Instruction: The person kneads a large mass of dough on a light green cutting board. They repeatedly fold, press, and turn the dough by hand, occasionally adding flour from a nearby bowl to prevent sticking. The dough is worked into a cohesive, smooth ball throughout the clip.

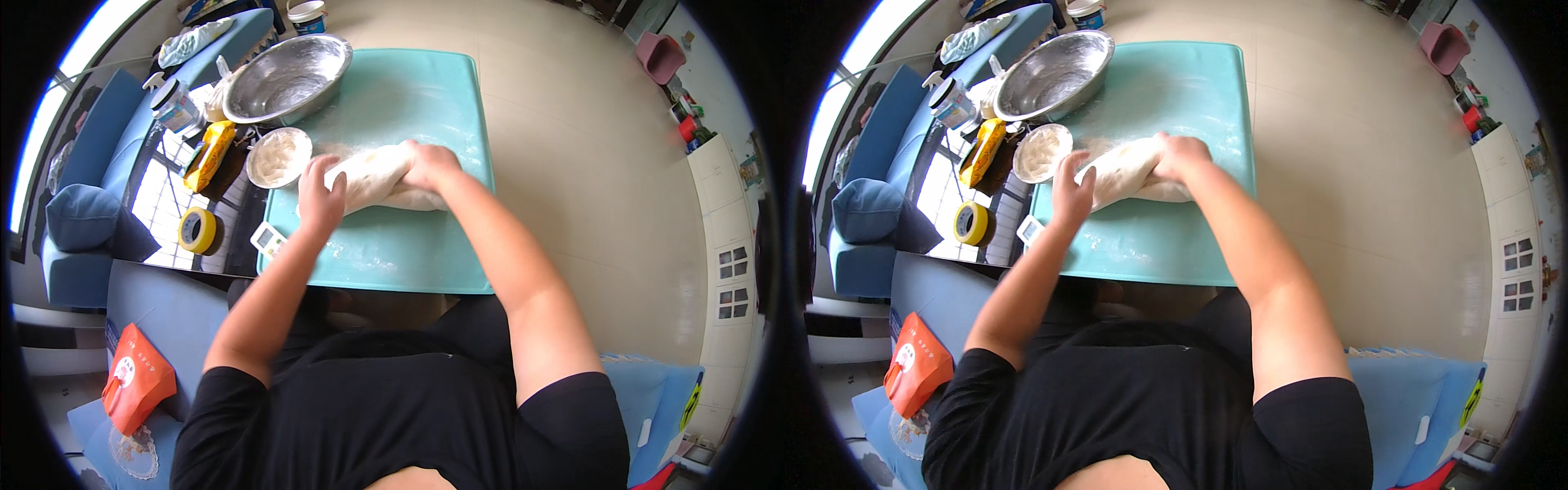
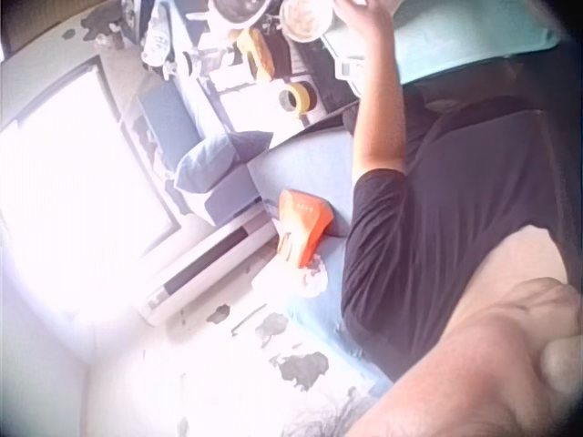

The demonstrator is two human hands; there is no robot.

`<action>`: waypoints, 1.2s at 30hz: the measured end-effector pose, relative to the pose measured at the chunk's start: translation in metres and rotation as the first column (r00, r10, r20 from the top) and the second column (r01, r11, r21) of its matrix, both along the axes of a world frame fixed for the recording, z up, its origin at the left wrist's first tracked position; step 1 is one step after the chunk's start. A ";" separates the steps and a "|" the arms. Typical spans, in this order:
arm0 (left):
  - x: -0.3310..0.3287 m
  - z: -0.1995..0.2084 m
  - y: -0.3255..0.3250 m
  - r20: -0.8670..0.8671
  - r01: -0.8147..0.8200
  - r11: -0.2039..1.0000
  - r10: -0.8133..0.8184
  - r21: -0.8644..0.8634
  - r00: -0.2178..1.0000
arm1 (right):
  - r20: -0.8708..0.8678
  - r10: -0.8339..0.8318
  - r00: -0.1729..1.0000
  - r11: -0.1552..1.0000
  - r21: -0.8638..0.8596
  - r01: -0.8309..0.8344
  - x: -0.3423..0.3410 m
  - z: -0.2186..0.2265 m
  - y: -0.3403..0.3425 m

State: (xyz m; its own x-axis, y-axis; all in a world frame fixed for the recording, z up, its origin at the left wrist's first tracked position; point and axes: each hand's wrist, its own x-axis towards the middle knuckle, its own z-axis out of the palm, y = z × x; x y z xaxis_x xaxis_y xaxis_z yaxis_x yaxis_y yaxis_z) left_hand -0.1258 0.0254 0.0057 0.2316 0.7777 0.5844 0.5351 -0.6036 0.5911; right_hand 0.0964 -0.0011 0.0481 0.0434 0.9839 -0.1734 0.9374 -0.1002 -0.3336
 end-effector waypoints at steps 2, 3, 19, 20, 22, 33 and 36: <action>-0.008 -0.018 -0.021 0.204 -0.050 0.970 0.101 -0.238 0.974 | -0.086 -0.143 0.986 0.987 0.062 0.148 0.009 -0.010 0.023; -0.009 -0.026 -0.034 0.224 -0.017 0.951 0.090 -0.310 0.970 | -0.111 -0.147 0.983 0.989 -0.026 0.145 0.014 -0.010 0.035; 0.047 -0.039 -0.033 0.418 0.387 0.370 0.003 -0.845 0.909 | -0.322 -0.516 0.794 0.854 -0.117 0.507 0.064 -0.072 0.109; 0.050 -0.043 -0.029 0.430 0.397 0.349 0.019 -0.849 0.902 | -0.330 -0.515 0.791 0.856 -0.144 0.497 0.063 -0.071 0.106; 0.053 -0.047 -0.023 0.490 0.445 0.329 0.065 -0.833 0.869 | -0.344 -0.511 0.788 0.860 -0.188 0.475 0.060 -0.064 0.100; 0.025 -0.075 -0.035 0.465 0.247 0.698 0.140 -0.672 0.874 | -0.775 -0.631 0.042 0.742 -0.587 0.324 -0.045 -0.068 -0.062; 0.003 -0.085 -0.028 0.301 0.136 0.761 0.080 -0.634 0.950 | -0.709 -0.595 0.378 0.804 -0.530 0.270 -0.044 -0.055 -0.075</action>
State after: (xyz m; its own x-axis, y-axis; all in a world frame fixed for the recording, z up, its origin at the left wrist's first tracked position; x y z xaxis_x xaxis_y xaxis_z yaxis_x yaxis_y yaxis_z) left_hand -0.1224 -0.0024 -0.0793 0.1630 0.9866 -0.0070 0.2611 -0.0363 0.9646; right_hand 0.0523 -0.0763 -0.0070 0.1286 0.7634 -0.6330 0.0316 -0.6411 -0.7668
